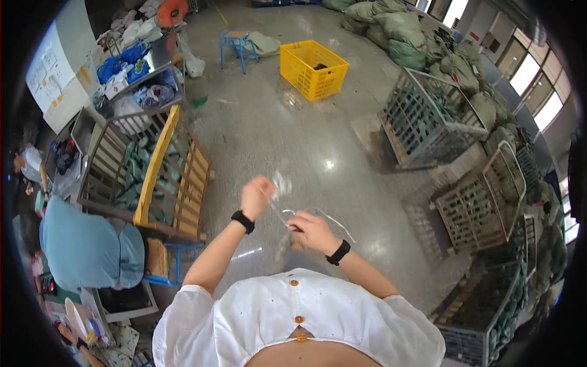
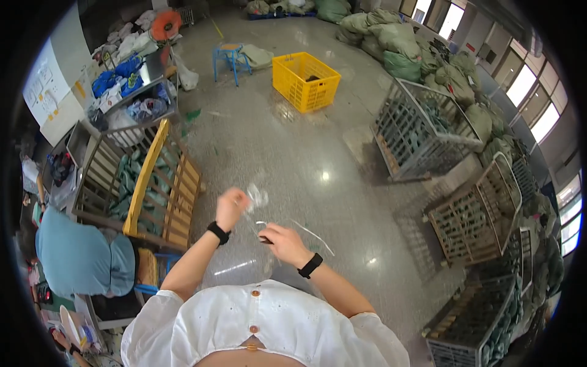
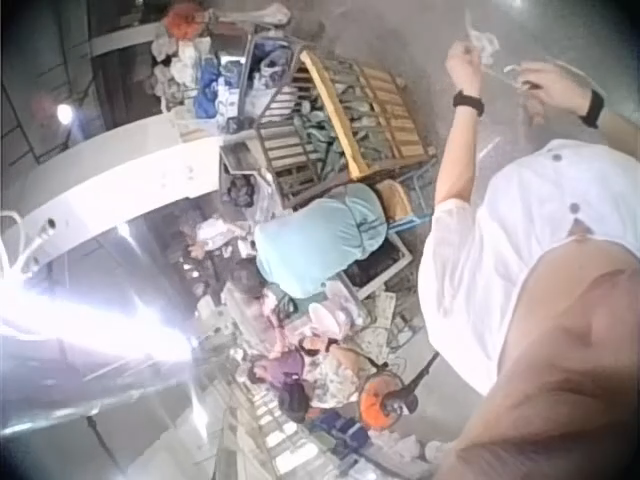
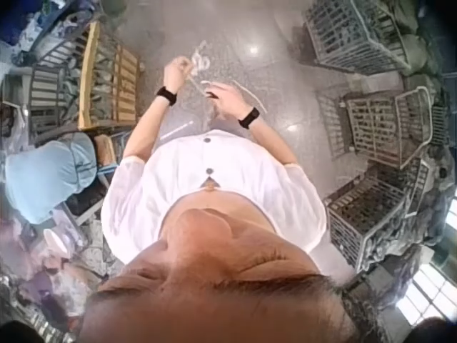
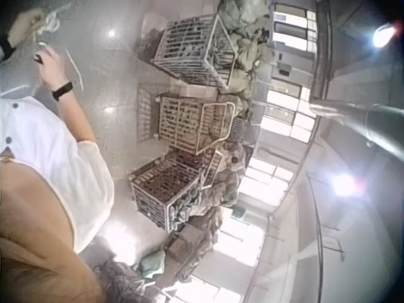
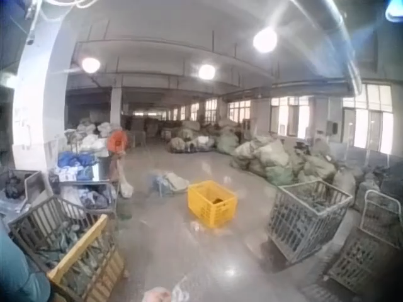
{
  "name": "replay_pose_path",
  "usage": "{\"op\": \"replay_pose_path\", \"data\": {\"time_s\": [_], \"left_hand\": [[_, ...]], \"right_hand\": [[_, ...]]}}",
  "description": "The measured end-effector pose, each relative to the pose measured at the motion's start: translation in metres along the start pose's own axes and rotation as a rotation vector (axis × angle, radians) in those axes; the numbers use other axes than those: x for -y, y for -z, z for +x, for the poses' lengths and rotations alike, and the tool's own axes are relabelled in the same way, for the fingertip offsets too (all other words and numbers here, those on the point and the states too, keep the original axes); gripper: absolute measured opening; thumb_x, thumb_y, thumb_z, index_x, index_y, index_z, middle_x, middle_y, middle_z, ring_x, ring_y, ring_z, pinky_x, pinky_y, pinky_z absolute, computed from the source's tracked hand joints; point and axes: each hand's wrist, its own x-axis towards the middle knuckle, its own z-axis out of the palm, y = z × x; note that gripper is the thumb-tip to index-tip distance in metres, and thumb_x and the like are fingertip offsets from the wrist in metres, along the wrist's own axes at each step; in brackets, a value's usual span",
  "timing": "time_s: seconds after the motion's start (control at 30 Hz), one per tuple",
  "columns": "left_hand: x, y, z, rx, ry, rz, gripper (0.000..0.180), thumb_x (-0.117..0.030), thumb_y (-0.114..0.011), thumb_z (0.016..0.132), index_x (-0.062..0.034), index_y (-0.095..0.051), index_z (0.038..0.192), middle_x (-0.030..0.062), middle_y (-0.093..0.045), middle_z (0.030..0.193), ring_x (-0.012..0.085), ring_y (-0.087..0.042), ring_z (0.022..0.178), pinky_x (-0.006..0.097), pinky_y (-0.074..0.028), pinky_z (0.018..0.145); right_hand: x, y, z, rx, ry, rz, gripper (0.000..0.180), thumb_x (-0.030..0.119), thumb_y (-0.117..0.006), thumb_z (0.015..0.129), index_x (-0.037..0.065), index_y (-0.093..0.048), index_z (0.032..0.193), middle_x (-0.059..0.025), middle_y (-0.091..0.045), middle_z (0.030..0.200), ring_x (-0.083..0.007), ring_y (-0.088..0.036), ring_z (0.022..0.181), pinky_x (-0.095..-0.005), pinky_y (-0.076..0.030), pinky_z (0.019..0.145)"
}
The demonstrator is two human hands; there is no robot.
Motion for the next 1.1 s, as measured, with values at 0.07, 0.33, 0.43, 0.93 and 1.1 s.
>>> {"op": "replay_pose_path", "data": {"time_s": [0.07, 0.33, 0.43, 0.93, 1.1], "left_hand": [[0.008, 0.002, 0.039, 0.550, -0.130, -0.116, 0.013, -0.014, -0.058, 0.081, -0.0017, -0.057, 0.075, 0.0009, -0.057, 0.066, 0.0132, -0.055, 0.063, 0.030, -0.045, 0.058], [0.060, 0.012, 0.203, 0.076, 0.676, -1.484, 0.011, -0.004, -0.043, 0.087, -0.0062, -0.046, 0.097, 0.0043, -0.050, 0.085, 0.0131, -0.049, 0.067, 0.023, -0.040, 0.055], [0.120, 0.014, 0.264, -0.554, 0.690, -1.473, 0.012, -0.001, -0.050, 0.085, -0.0060, -0.047, 0.095, 0.0032, -0.051, 0.085, 0.0146, -0.051, 0.070, 0.025, -0.043, 0.065], [0.316, 0.058, 0.581, -0.242, 0.403, -1.401, 0.018, 0.004, -0.058, 0.079, -0.0077, -0.047, 0.086, 0.0035, -0.054, 0.084, 0.0127, -0.055, 0.077, 0.026, -0.045, 0.072], [0.413, 0.049, 0.701, -0.467, 0.360, -0.845, 0.015, 0.004, -0.060, 0.076, -0.0067, -0.049, 0.075, 0.0010, -0.052, 0.076, 0.0116, -0.051, 0.071, 0.026, -0.043, 0.069]], "right_hand": [[-0.037, 0.033, 0.061, -0.198, -0.103, 0.057, 0.009, 0.009, -0.059, 0.077, 0.003, -0.060, 0.083, -0.0102, -0.055, 0.073, -0.0272, -0.055, 0.065, -0.0318, -0.044, 0.057], [-0.195, 0.012, 0.265, 0.134, -0.170, 0.252, 0.015, 0.016, -0.057, 0.080, 0.002, -0.061, 0.084, -0.0125, -0.059, 0.075, -0.0288, -0.058, 0.069, -0.0334, -0.045, 0.060], [-0.233, -0.027, 0.318, 0.155, -0.124, 0.366, 0.018, 0.017, -0.057, 0.080, 0.003, -0.059, 0.091, -0.0124, -0.059, 0.079, -0.0295, -0.058, 0.074, -0.0342, -0.046, 0.064], [-0.410, -0.017, 0.722, 0.355, 0.104, 0.162, 0.016, 0.013, -0.058, 0.076, 0.008, -0.061, 0.091, -0.0099, -0.059, 0.082, -0.0264, -0.059, 0.073, -0.0338, -0.046, 0.062], [-0.444, -0.048, 0.813, 0.475, 0.245, 0.094, 0.023, 0.015, -0.057, 0.077, 0.008, -0.055, 0.100, -0.0099, -0.059, 0.086, -0.0292, -0.059, 0.074, -0.0363, -0.047, 0.063]]}}
